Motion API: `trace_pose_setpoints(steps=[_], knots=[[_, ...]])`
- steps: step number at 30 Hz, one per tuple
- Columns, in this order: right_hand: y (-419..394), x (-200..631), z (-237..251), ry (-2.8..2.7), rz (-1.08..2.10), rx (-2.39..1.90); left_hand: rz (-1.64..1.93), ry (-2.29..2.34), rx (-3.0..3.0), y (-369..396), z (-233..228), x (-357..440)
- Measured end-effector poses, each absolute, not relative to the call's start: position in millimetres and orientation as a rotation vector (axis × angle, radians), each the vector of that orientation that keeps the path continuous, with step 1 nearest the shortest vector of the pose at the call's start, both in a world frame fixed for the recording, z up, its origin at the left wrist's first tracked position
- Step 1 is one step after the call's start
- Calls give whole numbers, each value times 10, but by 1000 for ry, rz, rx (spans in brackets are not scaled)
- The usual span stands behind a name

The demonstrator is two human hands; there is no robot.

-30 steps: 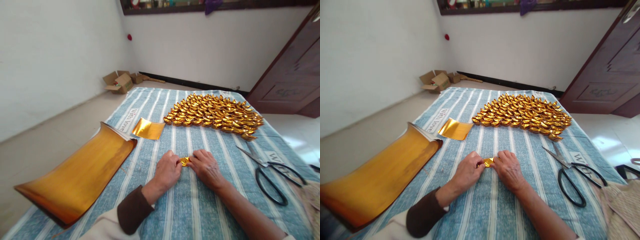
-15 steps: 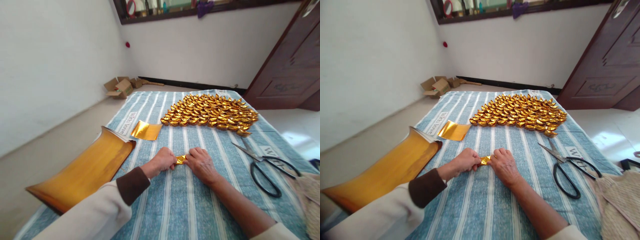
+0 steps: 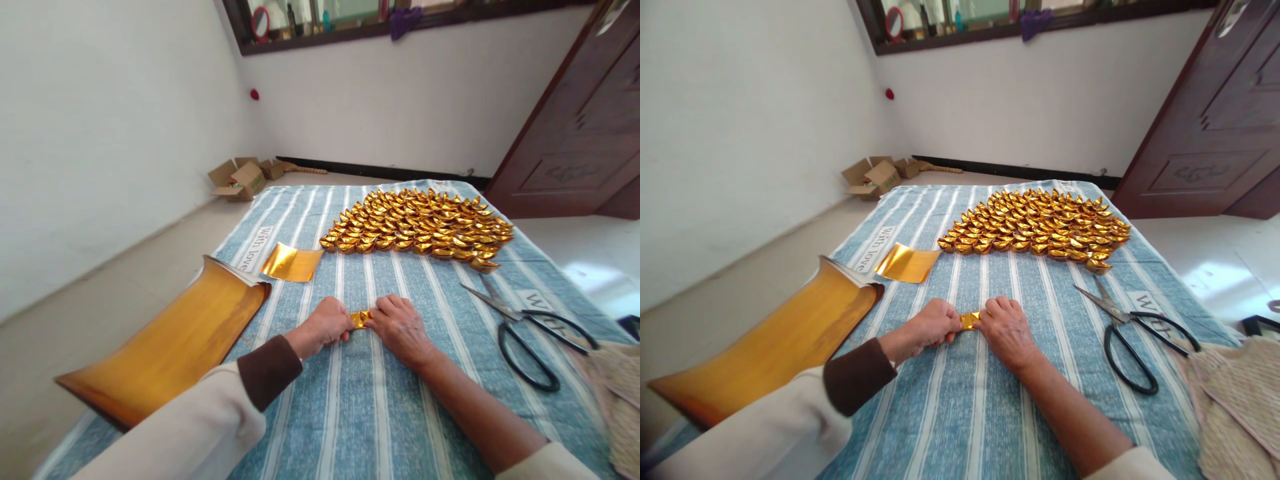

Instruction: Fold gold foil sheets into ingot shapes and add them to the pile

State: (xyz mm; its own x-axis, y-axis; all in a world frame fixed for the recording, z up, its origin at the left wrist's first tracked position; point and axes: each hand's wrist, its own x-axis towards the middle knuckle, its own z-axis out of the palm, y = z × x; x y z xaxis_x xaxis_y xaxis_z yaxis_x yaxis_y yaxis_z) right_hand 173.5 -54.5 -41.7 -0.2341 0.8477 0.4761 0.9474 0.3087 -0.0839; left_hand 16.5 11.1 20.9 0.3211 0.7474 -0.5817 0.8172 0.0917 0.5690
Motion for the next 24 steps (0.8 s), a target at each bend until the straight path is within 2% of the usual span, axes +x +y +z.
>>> trace_pose_setpoints(steps=[24], knots=[[-562,1737,-408,-2168,-291,-1617,-282,1328,2286,155,245,116]])
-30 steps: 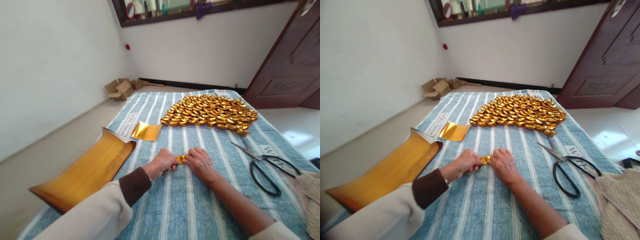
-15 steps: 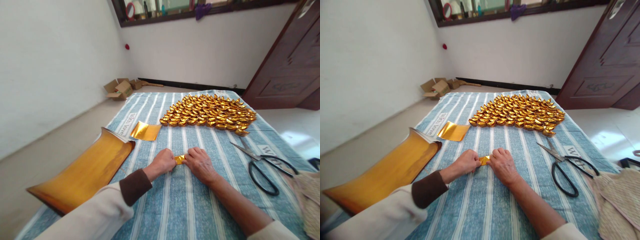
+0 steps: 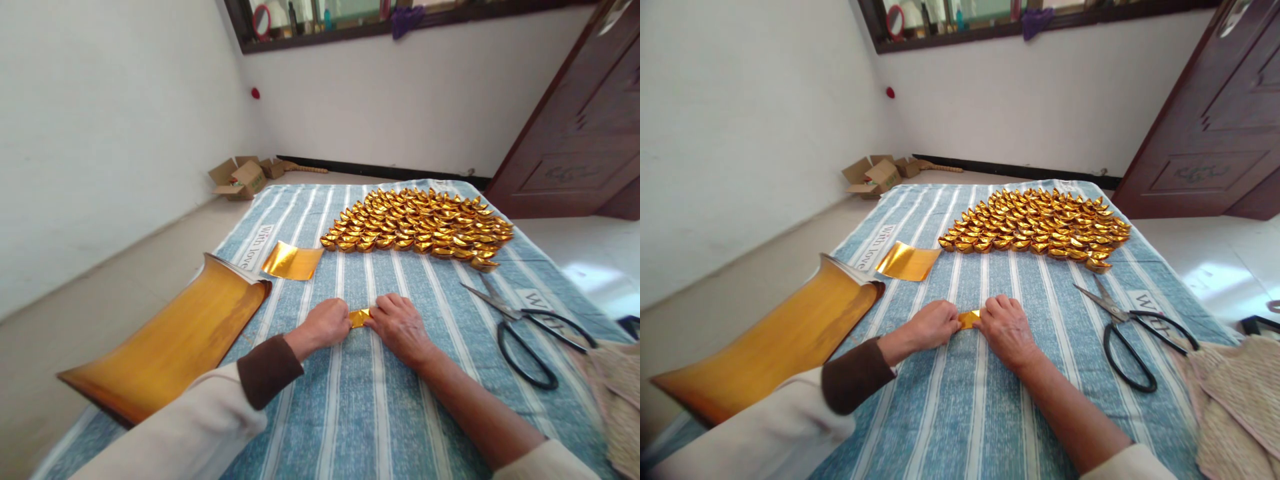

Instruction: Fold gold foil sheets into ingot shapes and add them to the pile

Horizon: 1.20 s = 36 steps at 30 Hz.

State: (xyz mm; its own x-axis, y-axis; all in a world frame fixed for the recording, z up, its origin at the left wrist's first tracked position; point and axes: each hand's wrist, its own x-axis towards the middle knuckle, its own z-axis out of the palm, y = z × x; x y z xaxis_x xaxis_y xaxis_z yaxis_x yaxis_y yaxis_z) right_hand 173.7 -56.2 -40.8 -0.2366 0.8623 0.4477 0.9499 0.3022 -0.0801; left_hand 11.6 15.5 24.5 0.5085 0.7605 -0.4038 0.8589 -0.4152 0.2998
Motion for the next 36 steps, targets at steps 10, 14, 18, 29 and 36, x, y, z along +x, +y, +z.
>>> trace_pose_setpoints(steps=[10,14,18,29,36], knots=[[-558,1737,-409,-2166,-299,-1624,-321,1353,2394,166,253,80],[-555,1732,-408,-2165,-306,-1620,-302,1346,2433,189,266,71],[-550,1725,-406,-2160,-322,-1612,-177,1288,2573,25,258,32],[-550,1711,-405,-2148,-327,-1610,201,787,2798,-53,-154,-76],[-557,1717,-399,-2135,-287,-1629,365,765,2744,95,-160,-13]])
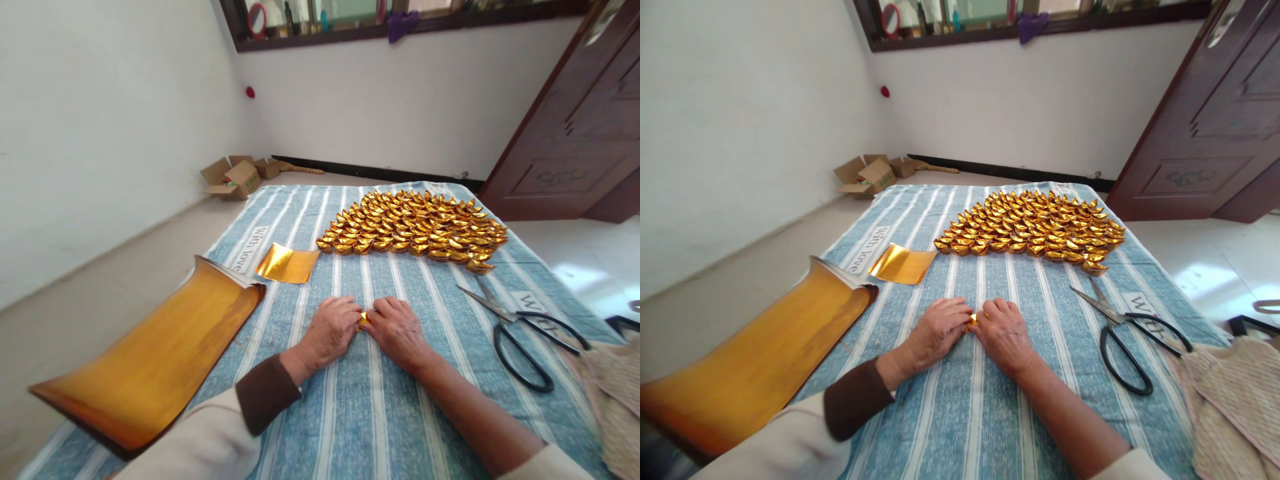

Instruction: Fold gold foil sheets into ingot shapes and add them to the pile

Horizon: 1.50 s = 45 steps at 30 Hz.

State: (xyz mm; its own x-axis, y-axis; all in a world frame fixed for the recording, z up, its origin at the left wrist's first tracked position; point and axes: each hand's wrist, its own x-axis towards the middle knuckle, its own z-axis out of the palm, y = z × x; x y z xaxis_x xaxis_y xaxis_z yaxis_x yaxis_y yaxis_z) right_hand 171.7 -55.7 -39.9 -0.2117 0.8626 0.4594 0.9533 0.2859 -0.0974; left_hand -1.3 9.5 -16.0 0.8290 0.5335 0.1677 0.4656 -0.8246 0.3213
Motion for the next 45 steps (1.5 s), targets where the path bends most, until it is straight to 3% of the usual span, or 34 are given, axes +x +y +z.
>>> trace_pose_setpoints(steps=[36,41,45], knots=[[-575,1631,-352,-2002,-115,-1753,5,672,2641,316,-68,-89],[-584,1816,-302,-2108,129,-1611,123,772,2616,271,-106,-37],[-574,1855,-321,-2090,146,-1628,246,839,2592,249,-191,-2]])
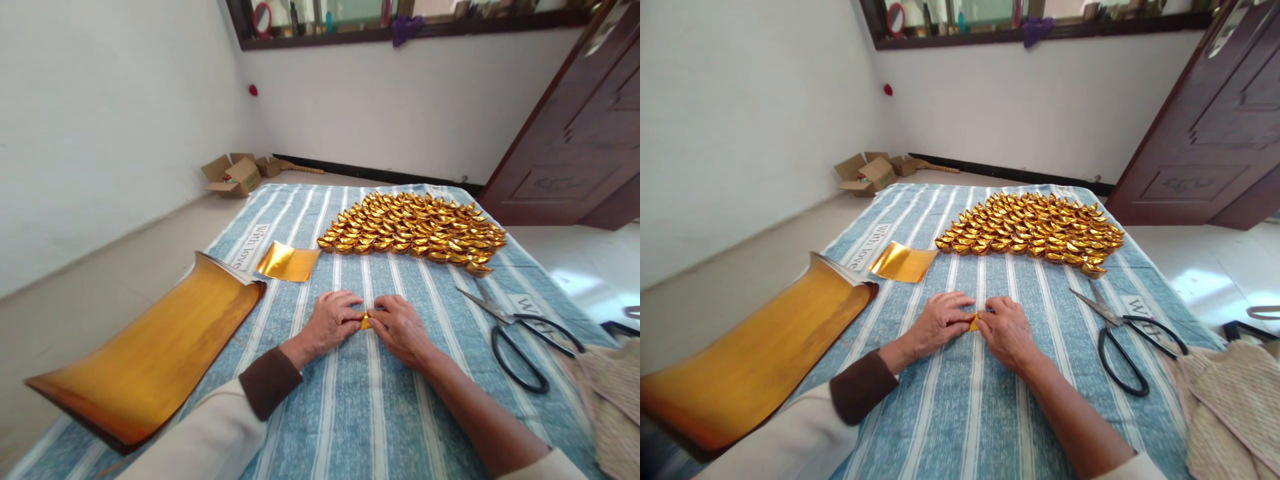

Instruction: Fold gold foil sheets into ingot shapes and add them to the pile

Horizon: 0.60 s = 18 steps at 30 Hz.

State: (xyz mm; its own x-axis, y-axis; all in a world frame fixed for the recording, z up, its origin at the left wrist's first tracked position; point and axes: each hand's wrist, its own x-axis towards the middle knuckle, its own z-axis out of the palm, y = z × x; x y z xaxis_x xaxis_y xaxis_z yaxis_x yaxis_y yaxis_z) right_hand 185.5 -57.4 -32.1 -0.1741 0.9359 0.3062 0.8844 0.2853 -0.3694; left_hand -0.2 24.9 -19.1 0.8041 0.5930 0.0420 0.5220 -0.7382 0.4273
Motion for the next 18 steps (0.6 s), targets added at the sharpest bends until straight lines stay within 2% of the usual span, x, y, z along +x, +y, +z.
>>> trace_pose_setpoints(steps=[9,18], knots=[[-556,1853,-410,-2000,213,-1604,196,732,2629,327,-215,-72],[-561,1866,-425,-1977,253,-1575,-100,474,2611,497,-92,-202]])
